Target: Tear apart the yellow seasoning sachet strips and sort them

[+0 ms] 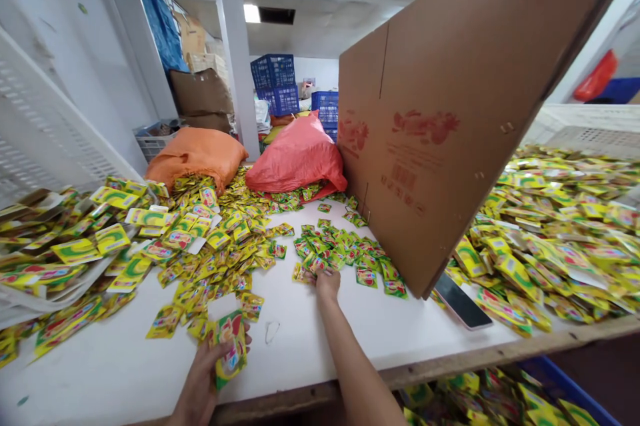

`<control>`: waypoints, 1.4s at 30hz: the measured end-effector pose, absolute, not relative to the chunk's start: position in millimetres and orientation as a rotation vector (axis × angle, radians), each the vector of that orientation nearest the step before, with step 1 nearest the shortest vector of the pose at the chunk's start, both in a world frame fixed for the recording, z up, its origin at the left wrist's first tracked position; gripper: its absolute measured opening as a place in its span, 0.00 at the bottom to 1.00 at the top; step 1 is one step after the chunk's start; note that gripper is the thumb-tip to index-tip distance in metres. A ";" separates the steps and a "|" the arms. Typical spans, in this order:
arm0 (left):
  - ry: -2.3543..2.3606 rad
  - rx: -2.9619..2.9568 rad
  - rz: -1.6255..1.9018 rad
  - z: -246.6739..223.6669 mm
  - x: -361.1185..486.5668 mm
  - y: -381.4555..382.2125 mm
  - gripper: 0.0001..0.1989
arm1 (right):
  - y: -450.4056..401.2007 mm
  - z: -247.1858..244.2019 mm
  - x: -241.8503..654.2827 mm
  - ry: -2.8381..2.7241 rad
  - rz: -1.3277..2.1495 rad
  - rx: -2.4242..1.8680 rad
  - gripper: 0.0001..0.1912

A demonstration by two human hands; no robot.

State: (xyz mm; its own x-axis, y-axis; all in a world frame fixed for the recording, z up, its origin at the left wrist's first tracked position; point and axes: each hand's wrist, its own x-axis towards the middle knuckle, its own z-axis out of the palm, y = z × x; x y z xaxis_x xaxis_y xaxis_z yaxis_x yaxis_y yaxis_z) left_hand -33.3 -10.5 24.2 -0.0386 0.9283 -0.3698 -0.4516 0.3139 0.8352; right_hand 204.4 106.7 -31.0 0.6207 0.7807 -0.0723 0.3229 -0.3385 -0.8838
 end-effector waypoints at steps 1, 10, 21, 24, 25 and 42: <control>1.105 0.566 1.194 24.2 -29.9 -9.5 0.21 | 105.5 -30.9 202.2 -0.879 0.591 -1.939 0.13; 1.183 0.608 1.200 1.1 -30.3 -4.0 0.20 | 91.0 -4.2 206.2 -1.273 0.220 -2.033 0.14; 1.169 0.709 1.192 -3.4 -26.6 -4.5 0.23 | 90.2 -0.9 214.7 -1.543 0.250 -2.018 0.22; 1.143 0.783 1.148 -1.6 -20.2 -5.8 0.21 | 60.2 -4.2 208.4 -1.574 0.265 -1.945 0.18; 1.111 0.825 1.126 -1.2 -16.9 -5.7 0.20 | 50.6 -4.8 207.3 -1.584 0.282 -1.915 0.17; 0.741 1.155 0.667 13.1 20.0 -9.9 0.13 | -28.3 45.6 160.0 -1.656 0.424 -1.222 0.10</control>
State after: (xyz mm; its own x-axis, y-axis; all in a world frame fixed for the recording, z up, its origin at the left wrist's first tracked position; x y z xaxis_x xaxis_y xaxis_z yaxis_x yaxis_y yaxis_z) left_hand 20.0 -9.9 13.1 0.5918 0.7881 -0.1692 -0.0857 0.2702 0.9590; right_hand 160.0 -28.3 45.6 0.0033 0.8643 0.5031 0.5166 0.4292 -0.7408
